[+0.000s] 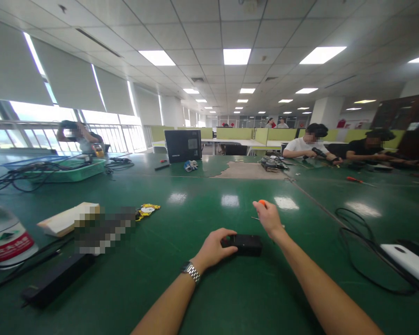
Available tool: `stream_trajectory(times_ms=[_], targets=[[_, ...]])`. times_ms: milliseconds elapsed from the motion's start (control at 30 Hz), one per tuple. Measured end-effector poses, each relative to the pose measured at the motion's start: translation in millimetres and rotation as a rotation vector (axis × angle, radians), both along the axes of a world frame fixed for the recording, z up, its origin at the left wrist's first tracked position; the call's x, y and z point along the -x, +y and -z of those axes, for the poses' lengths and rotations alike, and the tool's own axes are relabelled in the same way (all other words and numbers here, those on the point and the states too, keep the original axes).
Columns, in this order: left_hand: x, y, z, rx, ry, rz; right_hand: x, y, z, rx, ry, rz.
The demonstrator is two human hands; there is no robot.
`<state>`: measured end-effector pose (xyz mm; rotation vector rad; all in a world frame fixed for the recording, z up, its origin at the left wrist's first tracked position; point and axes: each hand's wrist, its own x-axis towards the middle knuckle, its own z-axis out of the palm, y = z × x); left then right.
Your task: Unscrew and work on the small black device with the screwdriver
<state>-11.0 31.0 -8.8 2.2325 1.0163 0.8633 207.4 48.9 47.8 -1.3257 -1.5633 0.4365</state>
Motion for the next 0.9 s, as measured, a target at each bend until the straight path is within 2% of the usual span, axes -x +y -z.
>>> stream_trajectory(times_ms=[33, 67, 200, 400, 533, 600, 767, 833, 900], targets=[[0.0, 0.1, 0.0, -0.003, 0.0, 0.003, -3.7, 4.4, 8.9, 0.105, -0.204, 0.045], [0.1, 0.1, -0.1, -0.005, 0.0, 0.006, -5.8, 7.9, 17.4, 0.168, -0.307, 0.066], [-0.4, -0.7, -0.6, -0.022, 0.001, 0.01, -5.8, 12.9, 39.5, 0.311, -0.489, 0.102], [-9.1, -6.3, -1.4, -0.08, -0.005, 0.025, -12.7, 13.3, 39.4, 0.421, -0.602, 0.032], [-13.8, -9.1, -4.7, -0.132, 0.086, -0.028, -22.0, 15.5, 36.9, 0.454, -0.604, 0.033], [-12.9, -8.7, -6.1, -0.163, 0.108, -0.071, -28.1, 17.4, 37.5, 0.437, -0.583, 0.1], [-6.0, -4.0, -5.8, -0.162, 0.045, -0.167, -50.8, 21.3, 49.3, 0.355, -0.636, 0.389], [-4.4, -2.7, -5.2, -0.137, 0.03, -0.189, -59.9, 22.1, 55.0, 0.356, -0.659, 0.428], [-4.1, -2.3, -5.1, -0.116, 0.029, -0.206, -66.8, 23.7, 56.5, 0.345, -0.642, 0.41]])
